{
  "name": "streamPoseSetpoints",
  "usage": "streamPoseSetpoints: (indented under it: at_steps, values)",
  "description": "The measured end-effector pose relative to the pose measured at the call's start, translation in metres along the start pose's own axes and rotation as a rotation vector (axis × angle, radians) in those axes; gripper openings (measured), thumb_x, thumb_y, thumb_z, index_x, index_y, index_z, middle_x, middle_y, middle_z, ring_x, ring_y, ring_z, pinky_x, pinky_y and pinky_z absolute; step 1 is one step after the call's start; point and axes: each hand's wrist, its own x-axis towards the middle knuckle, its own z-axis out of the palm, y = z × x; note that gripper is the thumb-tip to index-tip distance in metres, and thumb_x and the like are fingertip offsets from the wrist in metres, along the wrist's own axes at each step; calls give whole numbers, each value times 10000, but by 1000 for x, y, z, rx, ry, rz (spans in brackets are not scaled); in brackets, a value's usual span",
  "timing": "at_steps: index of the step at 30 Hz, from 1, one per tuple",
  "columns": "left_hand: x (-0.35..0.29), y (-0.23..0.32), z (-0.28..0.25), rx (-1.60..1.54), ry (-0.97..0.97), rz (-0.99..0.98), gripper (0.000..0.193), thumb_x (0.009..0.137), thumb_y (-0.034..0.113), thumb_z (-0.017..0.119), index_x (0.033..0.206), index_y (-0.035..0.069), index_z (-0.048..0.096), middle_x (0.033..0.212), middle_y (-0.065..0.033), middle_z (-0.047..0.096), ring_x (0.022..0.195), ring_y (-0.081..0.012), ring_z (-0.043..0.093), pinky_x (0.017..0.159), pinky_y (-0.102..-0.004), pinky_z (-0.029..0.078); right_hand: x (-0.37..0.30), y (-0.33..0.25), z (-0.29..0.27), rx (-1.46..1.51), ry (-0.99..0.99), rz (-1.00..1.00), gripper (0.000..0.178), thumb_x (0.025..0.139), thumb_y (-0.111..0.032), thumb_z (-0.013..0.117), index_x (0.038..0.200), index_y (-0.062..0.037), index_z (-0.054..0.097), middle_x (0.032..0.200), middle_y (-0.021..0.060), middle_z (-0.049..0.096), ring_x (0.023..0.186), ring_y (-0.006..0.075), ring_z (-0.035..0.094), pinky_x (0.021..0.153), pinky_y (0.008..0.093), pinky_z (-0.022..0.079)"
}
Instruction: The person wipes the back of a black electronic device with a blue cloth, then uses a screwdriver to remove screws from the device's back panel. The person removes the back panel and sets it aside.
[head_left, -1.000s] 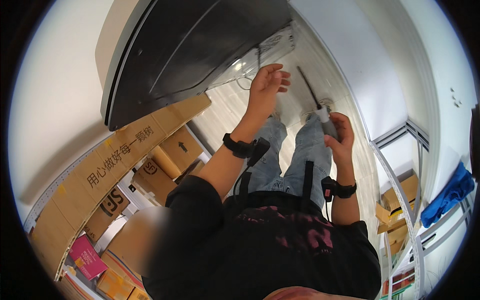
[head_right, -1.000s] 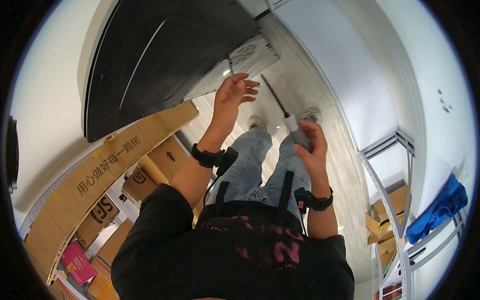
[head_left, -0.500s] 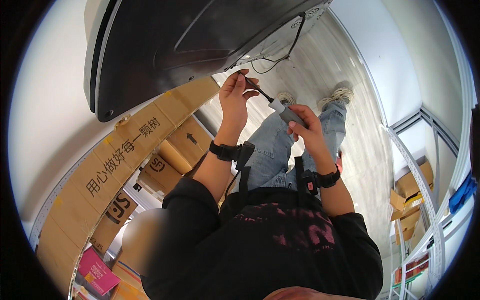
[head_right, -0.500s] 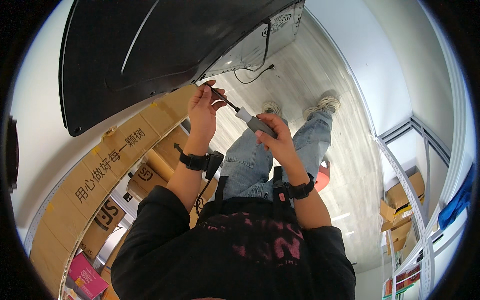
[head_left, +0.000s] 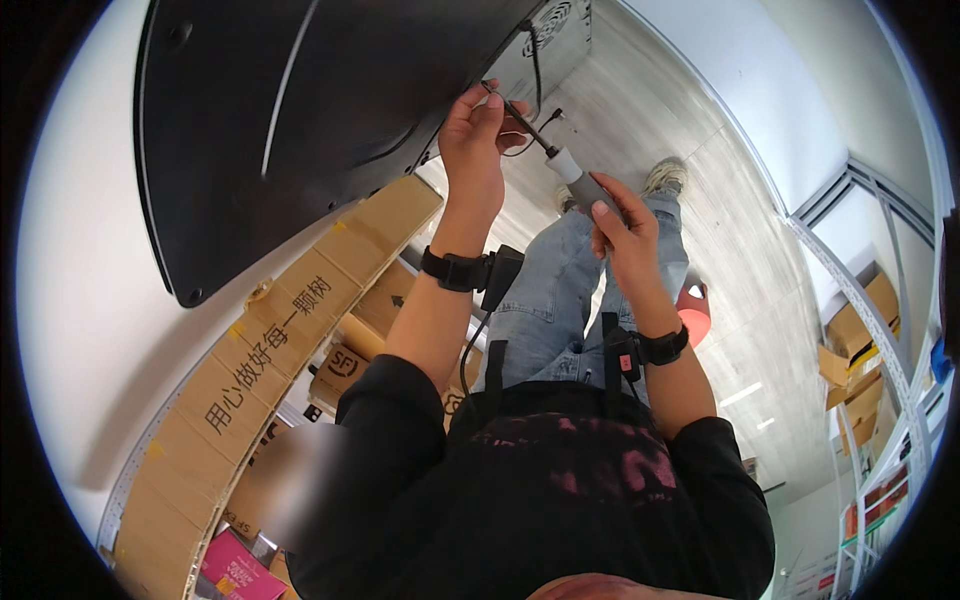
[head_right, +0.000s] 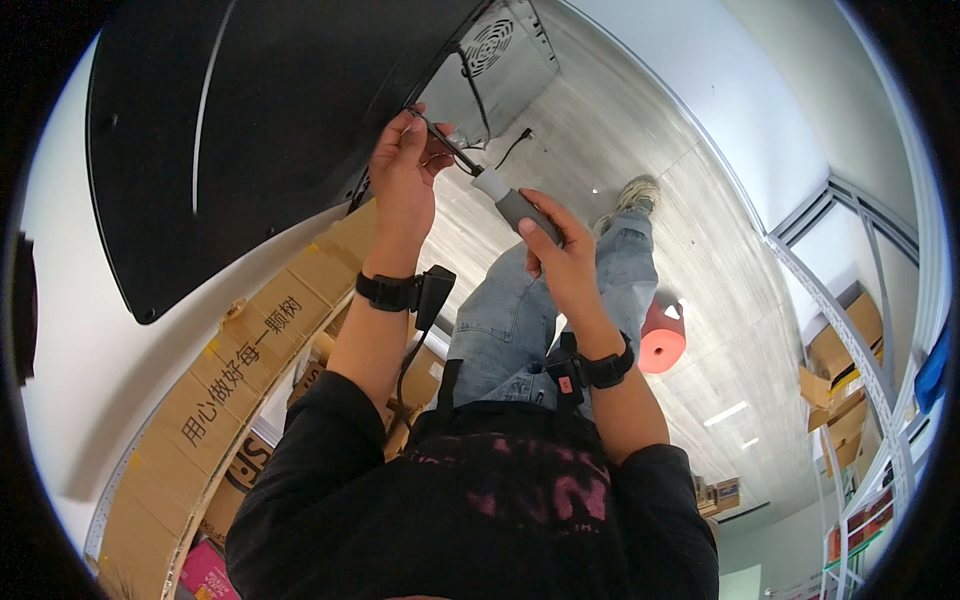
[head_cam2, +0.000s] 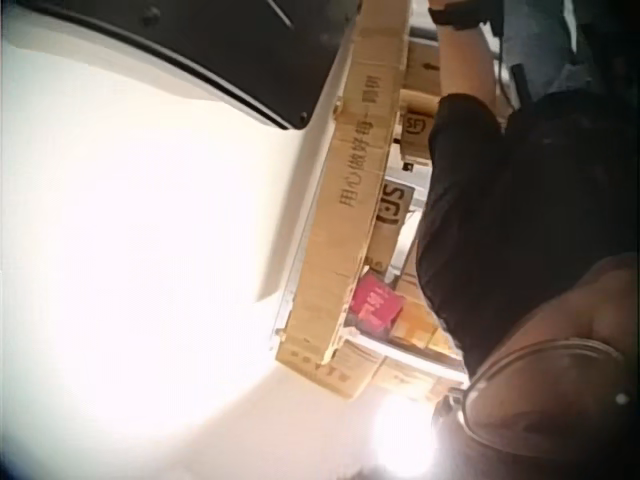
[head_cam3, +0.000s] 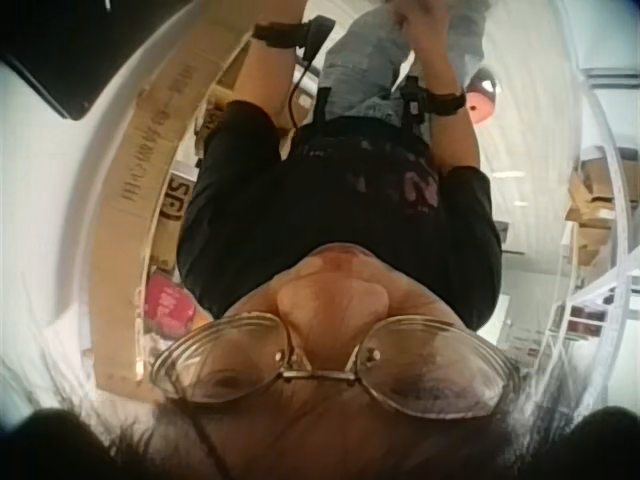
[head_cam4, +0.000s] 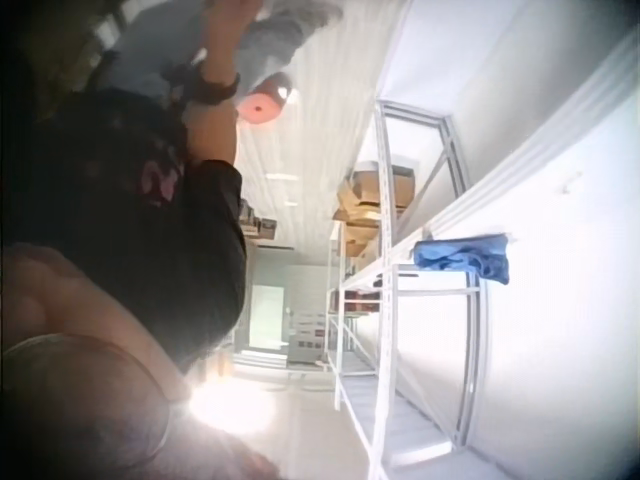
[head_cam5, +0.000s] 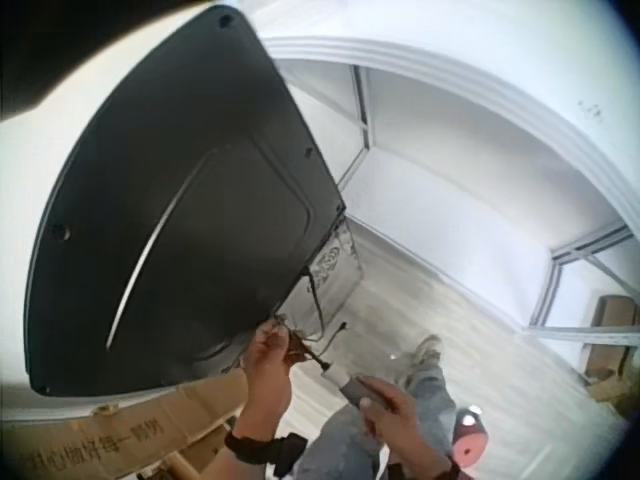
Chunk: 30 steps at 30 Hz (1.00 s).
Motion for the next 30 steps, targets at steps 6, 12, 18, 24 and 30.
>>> streamPoseSetpoints:
  at_steps: [6, 12, 18, 24, 30]
  values:
    - [21, 1, 34, 84, -115, 17, 207, 940, 181, 544, 1116, 75, 571, 930, -74, 669, 754, -115, 615, 655, -264, 490, 14, -13, -18, 116, 78, -77, 345, 890, -167, 604, 1197, -38, 511, 818, 58, 606, 529, 68, 465, 459, 213, 371]
    - [65, 8, 104, -15, -192, -11, 186, 941, 183, 542, 1095, 85, 581, 929, -52, 656, 742, -105, 589, 653, -262, 495, 43, -51, -30, 306, 103, -208, 347, 888, -173, 603, 1182, -20, 497, 858, 104, 614, 560, 78, 482, 502, 226, 397]
    - [91, 12, 138, -144, -122, -76, 184, 937, 198, 552, 1079, 85, 585, 933, -43, 630, 731, -116, 557, 660, -266, 483, 77, -85, -40, 297, 179, -223, 313, 892, -202, 595, 1127, -2, 543, 821, 101, 626, 566, 90, 502, 509, 231, 404]
    - [90, 9, 144, -173, -42, -68, 185, 930, 198, 565, 1072, 83, 591, 932, -42, 624, 730, -124, 542, 652, -271, 458, 89, -97, -58, 315, 150, -155, 269, 899, -215, 584, 1069, -7, 574, 745, 82, 609, 547, 93, 501, 485, 234, 392]
    - [91, 4, 142, -205, -20, -57, 179, 917, 188, 583, 1069, 94, 593, 927, -43, 626, 715, -118, 534, 636, -261, 445, 91, -104, -65, 312, 104, -93, 266, 897, -224, 586, 1056, -11, 576, 720, 73, 590, 532, 101, 493, 477, 234, 384]
